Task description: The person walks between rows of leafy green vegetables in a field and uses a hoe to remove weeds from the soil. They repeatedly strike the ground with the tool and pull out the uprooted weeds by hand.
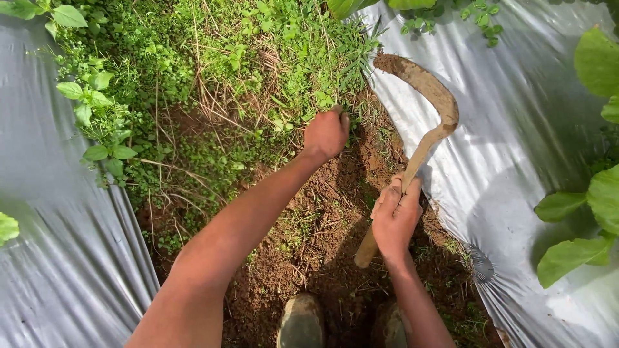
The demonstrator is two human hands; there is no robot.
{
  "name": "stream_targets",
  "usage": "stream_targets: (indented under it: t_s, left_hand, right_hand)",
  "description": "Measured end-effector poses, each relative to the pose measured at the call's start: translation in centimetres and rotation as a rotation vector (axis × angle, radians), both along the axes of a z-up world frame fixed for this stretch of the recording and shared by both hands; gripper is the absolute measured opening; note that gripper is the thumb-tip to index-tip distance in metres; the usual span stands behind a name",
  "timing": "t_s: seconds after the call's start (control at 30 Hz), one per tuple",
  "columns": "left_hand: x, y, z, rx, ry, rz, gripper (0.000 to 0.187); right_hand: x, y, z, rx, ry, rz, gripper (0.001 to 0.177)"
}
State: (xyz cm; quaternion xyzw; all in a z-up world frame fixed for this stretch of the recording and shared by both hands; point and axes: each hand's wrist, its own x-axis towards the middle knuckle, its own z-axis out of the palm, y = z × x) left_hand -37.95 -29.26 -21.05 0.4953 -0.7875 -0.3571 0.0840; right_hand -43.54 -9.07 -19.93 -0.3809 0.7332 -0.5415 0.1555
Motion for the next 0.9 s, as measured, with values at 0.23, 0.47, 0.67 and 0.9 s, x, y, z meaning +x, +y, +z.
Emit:
stream_targets:
  t_s: [0.23,0.47,0.67,0.9]
  left_hand:
    - [0.9,1.4,0.1,0.068,-0.069,-0.105,0.033]
    - [2.5,1.5,-0.8,0.115,-0.05,-0.097,0.035]
    - [3.8,1.7,0.2,0.105,-0.065,-0.075,0.043]
    - [3.5,1.4,0.3,-0.015,-0.179,-0.2,0.046]
  right_hand:
    - [-0.2,2.1,0.6,0.443,-0.001,0.032,0.018]
    - [1.5,0.0,1.2,0.191,-0.021,-0.044,0.021]
    - [1.1,2.6,-2.4,0.394,-0.116,-0.048,0.02]
    - [2.7,1.6,1.5,0.152,-0.049,-0.12,0.02]
